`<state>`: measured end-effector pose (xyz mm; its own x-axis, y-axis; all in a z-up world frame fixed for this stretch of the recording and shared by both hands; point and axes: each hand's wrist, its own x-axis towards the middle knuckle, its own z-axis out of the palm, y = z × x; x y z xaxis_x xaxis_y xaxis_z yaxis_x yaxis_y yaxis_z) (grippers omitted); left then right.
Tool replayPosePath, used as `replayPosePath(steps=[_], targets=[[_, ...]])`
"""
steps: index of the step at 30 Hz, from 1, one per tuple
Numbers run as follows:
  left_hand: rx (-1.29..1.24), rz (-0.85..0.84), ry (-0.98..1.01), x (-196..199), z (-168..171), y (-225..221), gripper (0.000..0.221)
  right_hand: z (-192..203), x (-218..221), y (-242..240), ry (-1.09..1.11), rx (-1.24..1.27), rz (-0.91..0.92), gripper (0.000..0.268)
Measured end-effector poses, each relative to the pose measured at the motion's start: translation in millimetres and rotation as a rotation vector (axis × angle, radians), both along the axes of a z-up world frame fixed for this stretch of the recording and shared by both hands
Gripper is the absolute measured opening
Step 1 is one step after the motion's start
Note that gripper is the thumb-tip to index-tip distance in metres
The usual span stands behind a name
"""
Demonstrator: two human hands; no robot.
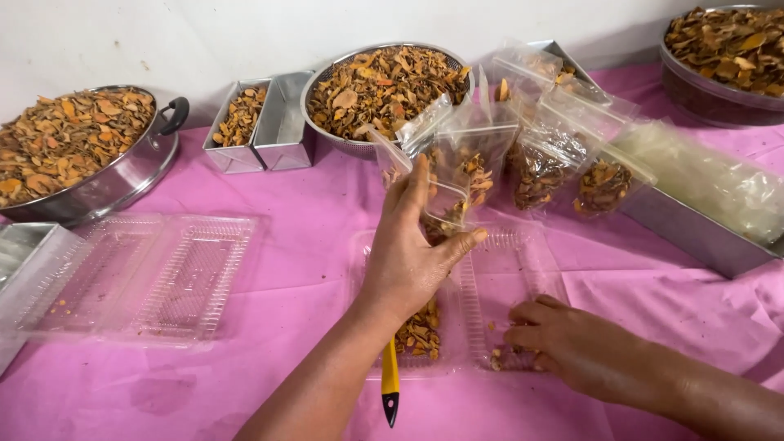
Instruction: Packaging dried tea leaves into small plastic bags and arranging them in a plastic container using a brush
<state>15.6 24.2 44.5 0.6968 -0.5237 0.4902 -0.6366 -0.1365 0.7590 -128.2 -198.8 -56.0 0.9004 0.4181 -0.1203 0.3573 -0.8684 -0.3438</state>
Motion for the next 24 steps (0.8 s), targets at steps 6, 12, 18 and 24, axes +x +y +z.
replayPosePath(steps=[6, 12, 18, 24], targets=[[0.018, -0.012, -0.121, 1.8, -10.1, -7.2, 0.108, 3.4, 4.9, -11.1, -0.279, 0.220, -0.063, 0.017], [-0.008, -0.014, -0.195, 7.1, -24.4, -10.3, 0.112, 3.2, 16.9, 20.0, -0.337, 0.176, 0.283, 0.013], [-0.043, -0.067, -0.371, 10.7, -32.0, -11.0, 0.126, 6.5, 17.2, -1.7, -0.383, 0.024, 0.117, 0.033], [0.059, 0.033, -0.462, 11.9, -34.0, -12.4, 0.118, 10.0, 16.2, -6.4, -0.280, 0.149, 0.074, 0.011]])
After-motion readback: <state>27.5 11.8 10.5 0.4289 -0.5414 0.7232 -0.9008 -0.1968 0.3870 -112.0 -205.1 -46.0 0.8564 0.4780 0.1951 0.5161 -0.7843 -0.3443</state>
